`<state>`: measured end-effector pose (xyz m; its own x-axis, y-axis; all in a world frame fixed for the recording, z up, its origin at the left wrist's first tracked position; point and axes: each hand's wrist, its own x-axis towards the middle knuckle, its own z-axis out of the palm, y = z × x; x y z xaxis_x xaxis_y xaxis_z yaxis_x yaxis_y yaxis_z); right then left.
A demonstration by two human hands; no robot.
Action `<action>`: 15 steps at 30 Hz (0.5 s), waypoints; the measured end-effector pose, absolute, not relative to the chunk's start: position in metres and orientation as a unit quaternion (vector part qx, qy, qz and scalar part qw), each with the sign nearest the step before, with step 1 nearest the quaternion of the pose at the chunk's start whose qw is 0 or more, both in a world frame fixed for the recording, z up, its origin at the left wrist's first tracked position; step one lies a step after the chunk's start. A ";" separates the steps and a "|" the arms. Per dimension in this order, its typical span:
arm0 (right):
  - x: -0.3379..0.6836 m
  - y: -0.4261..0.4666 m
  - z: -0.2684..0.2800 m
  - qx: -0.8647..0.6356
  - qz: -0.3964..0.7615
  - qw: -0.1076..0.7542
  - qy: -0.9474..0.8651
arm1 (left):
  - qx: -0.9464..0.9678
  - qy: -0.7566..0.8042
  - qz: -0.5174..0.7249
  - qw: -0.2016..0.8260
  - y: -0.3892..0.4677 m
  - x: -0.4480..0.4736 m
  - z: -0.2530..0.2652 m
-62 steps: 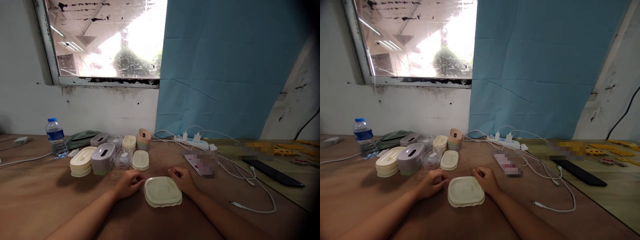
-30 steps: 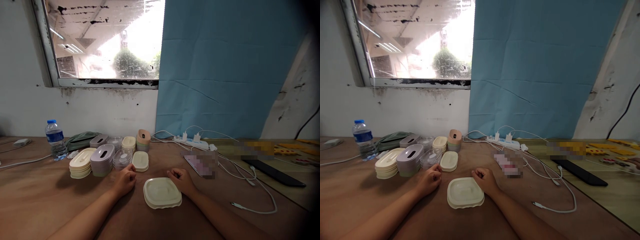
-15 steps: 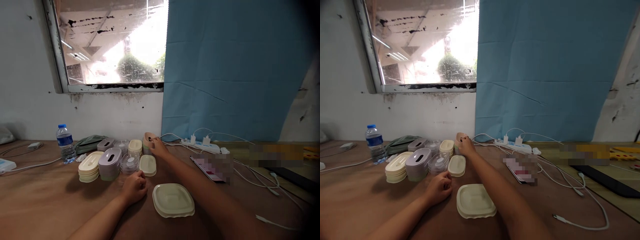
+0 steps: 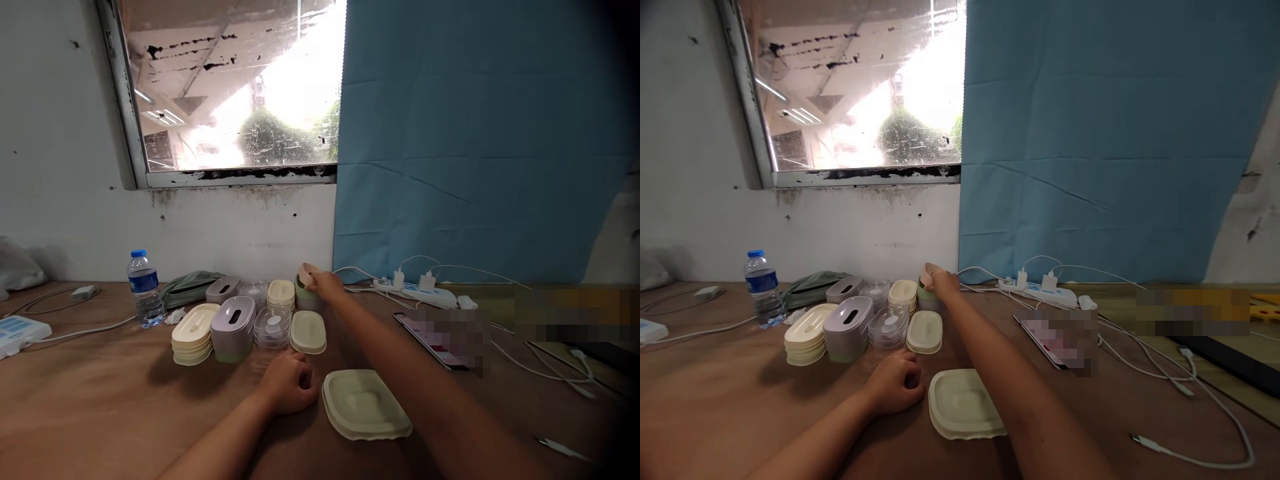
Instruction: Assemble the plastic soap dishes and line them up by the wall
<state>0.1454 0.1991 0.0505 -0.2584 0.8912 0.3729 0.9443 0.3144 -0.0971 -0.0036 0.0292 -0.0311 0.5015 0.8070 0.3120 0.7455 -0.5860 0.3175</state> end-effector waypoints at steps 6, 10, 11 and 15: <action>0.164 0.187 0.073 -0.522 -0.102 0.239 -0.812 | 0.865 0.452 0.207 0.071 0.029 -0.005 -0.030; 0.189 0.148 0.079 -0.453 -0.141 0.274 -0.836 | 0.857 0.440 0.249 0.101 0.021 -0.003 -0.022; 0.197 0.135 0.078 -0.441 -0.148 0.277 -0.841 | 0.848 0.437 0.271 0.126 0.017 -0.001 -0.021; 0.233 0.079 0.061 -0.356 -0.164 0.317 -0.864 | 0.792 0.443 0.318 0.275 0.004 0.012 -0.020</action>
